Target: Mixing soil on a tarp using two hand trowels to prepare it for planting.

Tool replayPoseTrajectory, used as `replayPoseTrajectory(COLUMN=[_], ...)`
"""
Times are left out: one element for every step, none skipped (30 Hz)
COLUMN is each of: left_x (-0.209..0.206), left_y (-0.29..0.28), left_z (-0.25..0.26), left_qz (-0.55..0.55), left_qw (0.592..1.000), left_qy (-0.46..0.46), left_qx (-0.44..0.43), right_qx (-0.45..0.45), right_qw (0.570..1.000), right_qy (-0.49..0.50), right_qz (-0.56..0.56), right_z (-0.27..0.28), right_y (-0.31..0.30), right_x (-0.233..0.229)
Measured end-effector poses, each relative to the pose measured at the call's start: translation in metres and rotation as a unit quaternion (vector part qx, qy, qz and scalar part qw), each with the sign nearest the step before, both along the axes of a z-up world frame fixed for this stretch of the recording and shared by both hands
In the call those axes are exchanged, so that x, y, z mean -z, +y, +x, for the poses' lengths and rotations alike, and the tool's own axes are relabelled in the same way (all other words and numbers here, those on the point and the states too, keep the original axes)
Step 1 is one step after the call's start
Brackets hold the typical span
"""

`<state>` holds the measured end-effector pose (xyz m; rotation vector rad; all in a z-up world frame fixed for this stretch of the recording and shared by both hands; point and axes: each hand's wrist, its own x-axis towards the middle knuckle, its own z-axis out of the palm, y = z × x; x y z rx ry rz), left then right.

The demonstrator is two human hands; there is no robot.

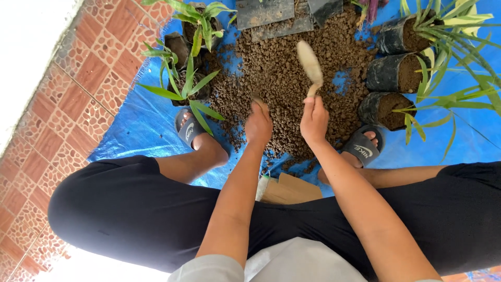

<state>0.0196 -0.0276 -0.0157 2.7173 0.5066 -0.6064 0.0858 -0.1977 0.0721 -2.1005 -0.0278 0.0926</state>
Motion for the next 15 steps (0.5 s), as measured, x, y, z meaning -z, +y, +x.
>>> replayPoseTrajectory(left_x=[0.008,0.017,0.028,0.034,0.039,0.043,0.030,0.016,0.004,-0.015,-0.032,-0.048,-0.078,-0.105,-0.132], left_y=[0.000,0.000,-0.004,-0.004,-0.004,-0.003,-0.002,0.000,0.004,0.005,0.004,0.003,0.000,-0.003,-0.008], left_z=[-0.014,-0.028,-0.041,-0.032,-0.029,-0.026,-0.024,-0.022,-0.006,0.005,0.016,0.027,0.042,0.057,0.066], left_qz=[0.002,-0.088,-0.180,-0.181,-0.201,-0.221,-0.219,-0.230,-0.239,-0.237,-0.278,-0.319,-0.319,-0.364,-0.406], left_qw=[1.000,0.992,0.969,0.969,0.962,0.953,0.953,0.953,0.953,0.954,0.937,0.916,0.916,0.888,0.853], left_qy=[-0.002,0.055,0.111,0.109,0.109,0.109,0.110,0.086,0.052,0.043,0.003,-0.038,-0.030,-0.100,-0.164], left_qx=[0.000,-0.067,-0.131,-0.128,-0.151,-0.175,-0.177,-0.180,-0.180,-0.180,-0.212,-0.241,-0.242,-0.262,-0.285], right_qx=[0.000,0.024,0.051,0.053,0.059,0.065,0.064,-0.002,-0.068,-0.069,-0.101,-0.129,-0.127,-0.105,-0.083], right_qw=[1.000,0.999,0.994,0.994,0.993,0.992,0.993,0.999,0.988,0.989,0.959,0.907,0.904,0.929,0.946], right_qy=[-0.002,-0.043,-0.084,-0.087,-0.093,-0.099,-0.097,0.009,0.103,0.095,0.239,0.378,0.385,0.327,0.272], right_qz=[0.002,0.023,0.040,0.039,0.035,0.030,0.033,-0.033,-0.097,-0.093,-0.113,-0.132,-0.132,-0.142,-0.155], right_z=[0.003,0.007,0.010,0.011,0.008,0.004,-0.008,-0.020,-0.021,-0.023,-0.030,-0.037,-0.026,-0.015,-0.010], right_y=[0.004,0.008,0.007,0.007,0.006,0.006,0.000,-0.006,-0.009,-0.021,-0.038,-0.055,-0.042,-0.029,-0.019], right_x=[-0.009,-0.018,-0.027,-0.024,-0.023,-0.022,-0.025,-0.029,-0.032,0.020,0.070,0.119,0.088,0.059,0.029])
